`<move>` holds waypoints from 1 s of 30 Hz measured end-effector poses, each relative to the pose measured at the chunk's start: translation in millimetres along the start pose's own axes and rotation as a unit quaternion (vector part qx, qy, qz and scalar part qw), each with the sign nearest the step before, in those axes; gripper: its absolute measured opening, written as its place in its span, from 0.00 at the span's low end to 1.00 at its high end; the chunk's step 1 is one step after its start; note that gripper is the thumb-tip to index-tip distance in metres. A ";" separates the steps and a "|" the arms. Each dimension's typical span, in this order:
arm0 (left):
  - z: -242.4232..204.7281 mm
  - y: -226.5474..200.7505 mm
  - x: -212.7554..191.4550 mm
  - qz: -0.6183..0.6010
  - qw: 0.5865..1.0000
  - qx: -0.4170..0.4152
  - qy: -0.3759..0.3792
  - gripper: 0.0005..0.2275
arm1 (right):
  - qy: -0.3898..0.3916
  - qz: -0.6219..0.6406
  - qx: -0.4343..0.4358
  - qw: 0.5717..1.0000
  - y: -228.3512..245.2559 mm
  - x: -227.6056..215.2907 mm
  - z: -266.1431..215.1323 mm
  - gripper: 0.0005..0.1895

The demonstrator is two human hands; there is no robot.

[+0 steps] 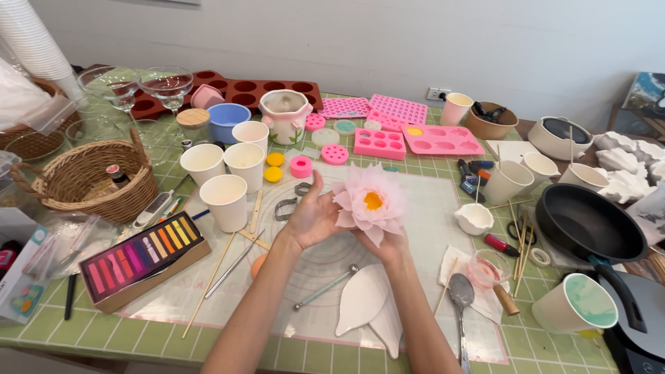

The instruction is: Assembling a decorative lotus-shaped candle by meticulously placing and adjusting individual wax petals.

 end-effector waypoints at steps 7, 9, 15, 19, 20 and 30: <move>33.7 -23.8 1.0 0.371 0.921 -0.120 0.021 0.47 | 0.047 -0.034 -0.096 0.994 -0.7 17.0 -7.9 0.25; 41.9 -38.2 3.5 0.477 0.873 -0.106 -0.008 0.44 | 0.042 0.044 -0.085 0.995 10.9 -33.4 -0.2 0.25; 27.3 -67.0 -10.1 0.598 0.790 0.092 -0.102 0.31 | 0.092 0.228 -0.001 0.969 11.2 -39.6 -3.3 0.20; -3.5 -59.0 -7.5 0.599 0.769 0.180 -0.133 0.22 | 0.160 0.172 0.028 0.972 12.0 -43.3 -3.5 0.16; -8.8 -52.3 -8.0 0.600 0.768 0.179 -0.133 0.22 | 0.160 0.173 0.029 0.971 12.0 -46.3 -0.9 0.16; -24.8 42.1 -57.1 0.114 0.963 0.125 -0.209 0.24 | 0.062 0.085 -0.089 0.990 27.1 -105.9 11.6 0.19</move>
Point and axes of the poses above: each hand's wrist, its own z-axis towards the middle knuckle, its own x-axis out of the palm, y = z × x, the point moved 6 cm from there along z, towards the middle knuckle, and after that the axes turned 11 degrees about x, right-handed, at the moved point
